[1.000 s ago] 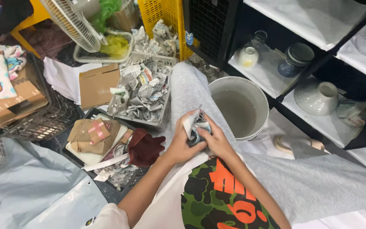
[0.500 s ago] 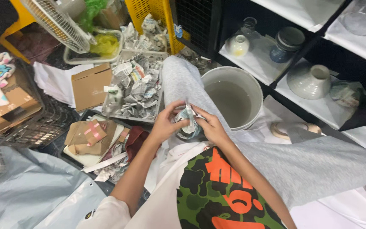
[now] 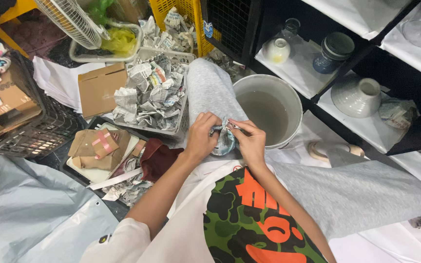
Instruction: The person sits on the floor and wraps small ceramic items, including cups and bowls, with newspaper. They fold the paper around each item and place the wrapped pieces onto a nearby shelf.
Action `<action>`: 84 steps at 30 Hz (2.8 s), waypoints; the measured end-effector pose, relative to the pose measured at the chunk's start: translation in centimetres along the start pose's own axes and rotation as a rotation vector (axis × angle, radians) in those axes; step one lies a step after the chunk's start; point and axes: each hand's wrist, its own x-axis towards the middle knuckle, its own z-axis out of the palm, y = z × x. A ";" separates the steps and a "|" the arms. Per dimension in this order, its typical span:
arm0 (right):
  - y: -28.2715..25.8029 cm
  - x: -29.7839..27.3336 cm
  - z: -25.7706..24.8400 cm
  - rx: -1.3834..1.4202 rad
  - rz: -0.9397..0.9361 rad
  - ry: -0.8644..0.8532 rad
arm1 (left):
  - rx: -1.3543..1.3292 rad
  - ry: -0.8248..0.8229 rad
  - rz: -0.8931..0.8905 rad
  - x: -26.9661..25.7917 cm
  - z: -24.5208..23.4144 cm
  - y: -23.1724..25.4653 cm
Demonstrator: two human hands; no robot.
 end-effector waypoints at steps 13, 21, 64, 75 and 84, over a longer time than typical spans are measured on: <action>-0.8 0.0 0.1 -0.124 -0.247 -0.198 | -0.003 0.040 -0.086 -0.1 0.7 -1.4; -0.3 0.1 -0.3 -0.263 -0.306 -0.117 | -0.396 -0.345 -0.361 -0.6 0.1 -1.0; -3.5 -0.2 -2.6 -0.578 -0.328 -0.110 | -0.765 -0.127 -0.304 1.6 3.8 0.2; -6.5 -0.2 -2.5 -0.428 -0.572 -0.044 | -0.909 0.064 -0.379 0.4 5.1 2.5; -7.2 -1.0 -2.2 -0.292 -0.532 0.092 | -0.756 0.091 -0.301 0.6 5.7 3.8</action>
